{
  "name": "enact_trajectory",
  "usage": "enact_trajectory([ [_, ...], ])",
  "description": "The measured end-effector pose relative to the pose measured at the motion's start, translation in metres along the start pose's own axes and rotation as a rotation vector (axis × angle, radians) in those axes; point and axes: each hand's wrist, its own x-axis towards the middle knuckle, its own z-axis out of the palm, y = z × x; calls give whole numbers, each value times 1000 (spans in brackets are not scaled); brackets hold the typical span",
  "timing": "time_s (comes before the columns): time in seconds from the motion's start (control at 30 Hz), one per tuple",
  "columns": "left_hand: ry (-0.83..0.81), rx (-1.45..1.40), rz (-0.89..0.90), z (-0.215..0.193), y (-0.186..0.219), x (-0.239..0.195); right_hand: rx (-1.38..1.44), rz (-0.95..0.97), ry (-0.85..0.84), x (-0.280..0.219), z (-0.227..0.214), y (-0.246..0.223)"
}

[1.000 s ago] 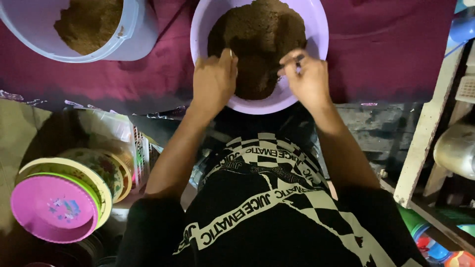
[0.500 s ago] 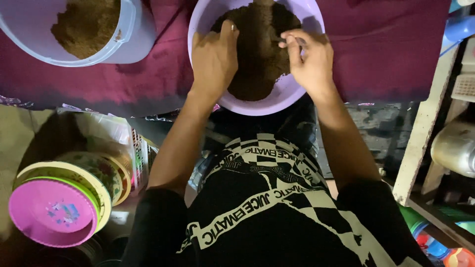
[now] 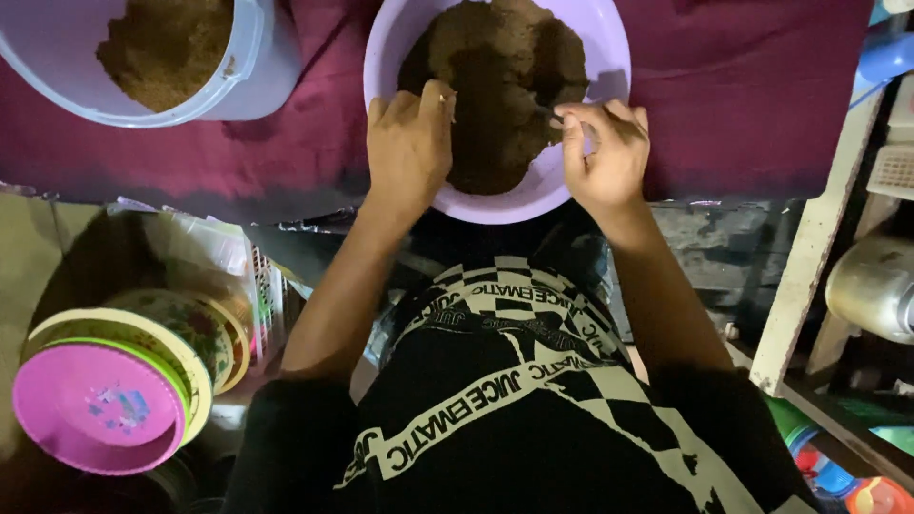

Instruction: The person mixes a brown powder in a purple bowl using two spoons. They briefly set the bowl aside to handle a stone mortar and pestle, then resume mixing the powder with the spoons.

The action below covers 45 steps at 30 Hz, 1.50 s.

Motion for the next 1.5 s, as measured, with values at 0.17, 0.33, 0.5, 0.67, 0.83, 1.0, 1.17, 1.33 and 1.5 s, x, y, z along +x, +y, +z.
enact_trajectory([
  [0.17, -107, 67, -93, -32, -6, 19, 56, -54, 57, 18, -11, 37],
  [0.33, -45, -38, -111, 18, -39, 38, 12, 89, -141, 52, 26, 57],
  [0.5, 49, -55, -3, 8, -17, 34, 299, 81, -263, 59, 17, 32],
  [0.67, -167, -9, -205, -47, -15, 3, -108, -90, -51, 31, -43, 22],
  [0.83, -172, 173, -93, -11, -4, -19, 34, -4, -46, -33, 17, 35],
  [1.0, -39, 39, -29, -32, 18, 5, 250, 113, -54, 12, -15, -13],
  [1.17, -87, 85, -93, -57, 1, 0, -126, 60, -194, 7, -53, 3],
  [1.33, -311, 165, -55, 0, 7, -21, 175, 378, -420, 0, -14, -18],
  [1.5, -156, 29, -66, -18, 9, -3, 452, 548, -311, 29, -31, -24],
])
